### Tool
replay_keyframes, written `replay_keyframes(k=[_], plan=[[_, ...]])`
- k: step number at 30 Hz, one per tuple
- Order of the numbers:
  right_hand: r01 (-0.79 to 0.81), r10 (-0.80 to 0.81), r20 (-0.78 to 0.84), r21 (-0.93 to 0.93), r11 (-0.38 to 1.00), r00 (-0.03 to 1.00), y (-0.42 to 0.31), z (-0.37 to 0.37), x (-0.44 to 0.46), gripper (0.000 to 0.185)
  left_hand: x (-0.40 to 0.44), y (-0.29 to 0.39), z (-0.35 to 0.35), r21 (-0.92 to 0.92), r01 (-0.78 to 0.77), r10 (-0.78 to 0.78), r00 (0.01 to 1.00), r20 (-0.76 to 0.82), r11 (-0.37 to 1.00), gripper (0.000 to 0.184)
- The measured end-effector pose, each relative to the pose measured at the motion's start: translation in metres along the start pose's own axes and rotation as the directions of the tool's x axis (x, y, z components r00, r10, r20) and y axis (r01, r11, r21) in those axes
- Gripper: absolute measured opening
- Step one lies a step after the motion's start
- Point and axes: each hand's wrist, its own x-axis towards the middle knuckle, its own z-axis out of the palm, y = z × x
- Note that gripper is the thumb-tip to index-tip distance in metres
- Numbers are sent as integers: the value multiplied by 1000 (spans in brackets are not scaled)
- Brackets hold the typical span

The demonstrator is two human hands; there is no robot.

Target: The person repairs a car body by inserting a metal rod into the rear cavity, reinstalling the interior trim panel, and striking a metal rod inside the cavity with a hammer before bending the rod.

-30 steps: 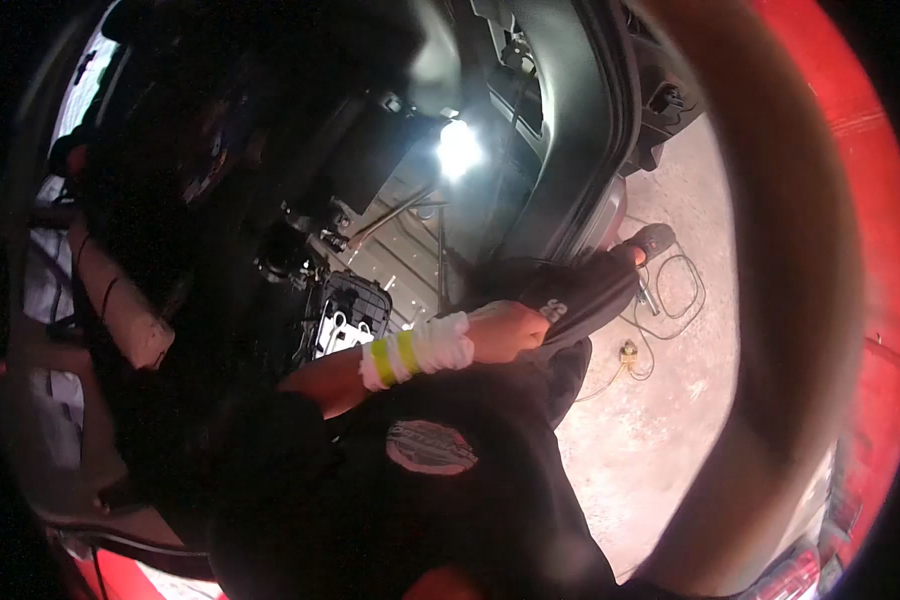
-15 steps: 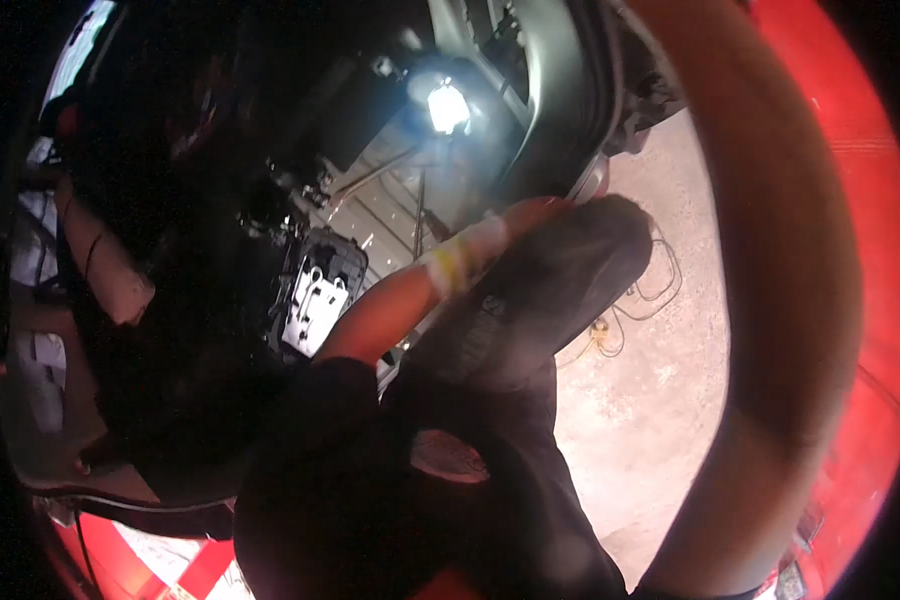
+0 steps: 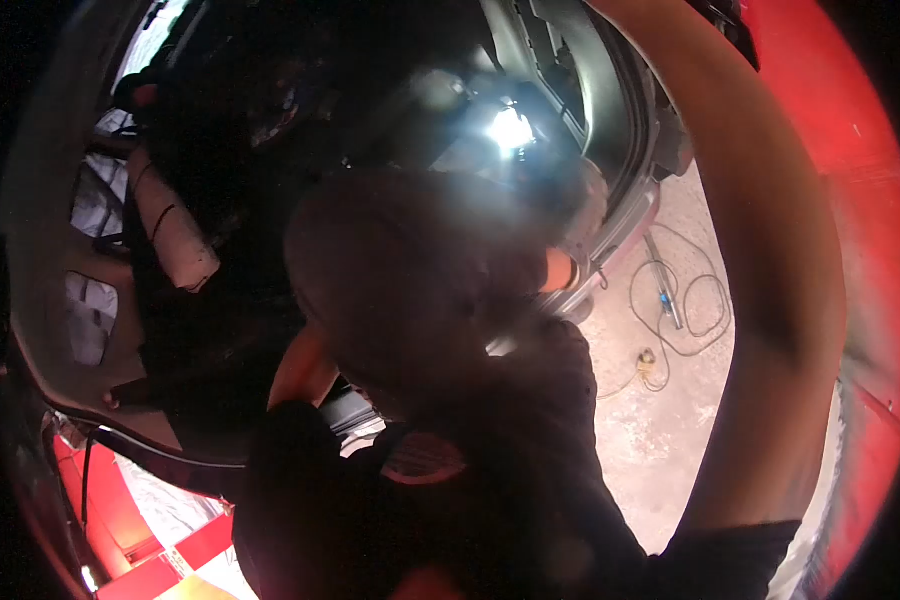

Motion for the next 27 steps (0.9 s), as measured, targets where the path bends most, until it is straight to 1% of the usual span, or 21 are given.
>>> replay_keyframes(k=[2, 4, 5, 7, 10, 12, 13, 14, 15, 16, 17, 18, 19, 20, 22, 23, 24, 25, 26, 27], plan=[[-12, 12, 30, 1, 1000, 999, 4, -3, -1, 17, -28, -24, -31, 43, 106, -100, 988, -116, 993, 34], [-4, 3, 47, 15, 1000, 999, 4, -2, 2, 17, -57, -45, -56, 54, 204, -186, 954, -233, 977, 34], [-14, 13, 18, 22, 1000, 1000, 5, -3, 5, 17, -70, -61, -66, 41, 260, -237, 925, -296, 965, 35], [-27, 28, -11, 63, 998, 1000, -1, -4, 4, 18, -83, -79, -84, 33, 321, -282, 874, -395, 947, 36], [-2, 5, 98, -27, 1000, 995, -3, -13, 6, 18, -90, -103, -106, 9, 390, -330, 793, -512, 921, 37], [-53, 49, 108, 32, 998, 993, -3, -16, 10, 18, -85, -111, -131, 59, 397, -287, 752, -594, 916, 38], [-77, 69, 116, 66, 995, 991, -7, -16, 13, 18, -82, -116, -143, 179, 377, -187, 751, -634, 909, 39], [-83, 84, 123, -15, 996, 989, -11, -14, 15, 17, -75, -124, -159, 362, 351, -30, 751, -659, 864, 39], [-83, 84, 88, -14, 996, 993, -11, -9, 16, 17, -67, -129, -175, 637, 299, 254, 736, -628, 710, 40], [-90, 91, 63, -16, 996, 994, -9, -3, 13, 16, -58, -134, -191, 786, 245, 495, 661, -564, 568, 40], [-101, 102, 48, -15, 995, 994, -10, 2, 7, 16, -72, -23, -184, 251, 26, 159, 710, -686, 968, 40], [-111, 112, 26, -36, 993, 993, -10, 6, 5, 15, -87, 95, -176, -415, -183, -198, 666, -719, 891, 39], [-122, 122, 0, -64, 990, 992, -11, 11, 6, 14, -80, 133, -181, -269, -306, -26, 615, -788, 913, 44], [-131, 130, -19, -78, 988, 991, -17, 15, 6, 13, -72, 172, -186, -112, -416, 146, 541, -829, 902, 54], [-194, 196, 9, -104, 976, 981, -33, 12, 10, 15, -38, 221, -181, 78, -510, 388, 537, -748, 857, 78], [-189, 189, -8, -74, 979, 982, -37, 17, 12, 17, -12, 235, -177, 223, -516, 513, 532, -674, 827, 91], [-183, 182, -25, -44, 982, 983, -40, 22, 14, 20, 15, 251, -173, 370, -525, 632, 518, -576, 767, 104], [-177, 176, -43, -14, 984, 984, -44, 27, 16, 23, 37, 266, -170, 422, -568, 704, 503, -502, 707, 100], [-224, 224, 37, 4, 975, 974, -65, 21, 26, 24, 53, 281, -162, 367, -639, 728, 506, -462, 676, 97], [-252, 249, 73, 24, 968, 966, -76, 25, 38, 24, 63, 298, -158, 260, -711, 734, 511, -448, 653, 93]])
